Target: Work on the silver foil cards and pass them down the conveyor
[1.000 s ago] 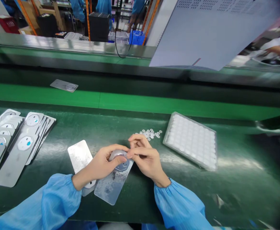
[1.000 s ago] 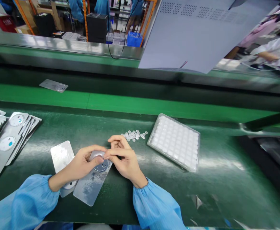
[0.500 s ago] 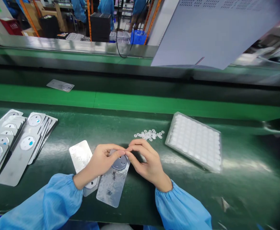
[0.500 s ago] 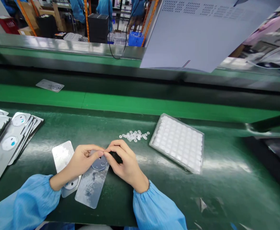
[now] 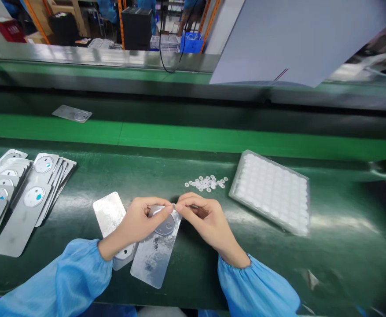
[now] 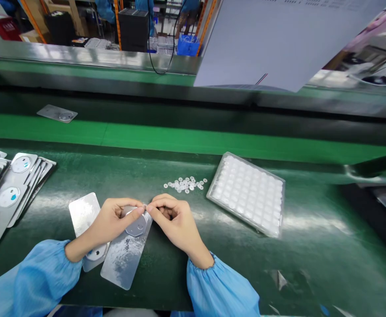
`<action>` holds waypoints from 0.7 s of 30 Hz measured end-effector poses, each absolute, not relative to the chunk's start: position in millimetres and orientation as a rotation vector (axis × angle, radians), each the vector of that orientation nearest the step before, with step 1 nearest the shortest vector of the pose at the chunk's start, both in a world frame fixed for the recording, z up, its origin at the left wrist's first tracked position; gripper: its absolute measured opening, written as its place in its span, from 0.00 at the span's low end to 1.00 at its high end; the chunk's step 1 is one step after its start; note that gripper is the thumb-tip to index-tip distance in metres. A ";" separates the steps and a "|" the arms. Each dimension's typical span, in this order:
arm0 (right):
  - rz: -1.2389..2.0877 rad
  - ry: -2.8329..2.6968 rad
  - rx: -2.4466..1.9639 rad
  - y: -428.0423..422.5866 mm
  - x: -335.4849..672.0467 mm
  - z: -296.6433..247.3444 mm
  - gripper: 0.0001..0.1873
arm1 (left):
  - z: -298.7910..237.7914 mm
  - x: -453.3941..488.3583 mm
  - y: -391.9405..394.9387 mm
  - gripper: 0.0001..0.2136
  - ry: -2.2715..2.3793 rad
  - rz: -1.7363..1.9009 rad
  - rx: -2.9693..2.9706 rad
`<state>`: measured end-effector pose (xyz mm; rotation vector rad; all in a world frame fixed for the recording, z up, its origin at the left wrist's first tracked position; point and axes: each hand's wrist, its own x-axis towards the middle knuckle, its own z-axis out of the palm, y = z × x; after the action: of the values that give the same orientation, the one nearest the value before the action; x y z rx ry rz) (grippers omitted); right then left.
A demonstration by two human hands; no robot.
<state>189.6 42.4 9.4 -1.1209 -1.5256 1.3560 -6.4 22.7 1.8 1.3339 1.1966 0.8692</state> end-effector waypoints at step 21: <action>1.242 -1.653 -1.283 40.3 195.2 13.3 0.16 | 5.8 -6.7 24.0 0.17 1.157 0.858 1.195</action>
<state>195.2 40.3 13.3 -1.2830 -1.6533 1.2416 -6.7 24.0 5.8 1.1949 1.1573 0.8578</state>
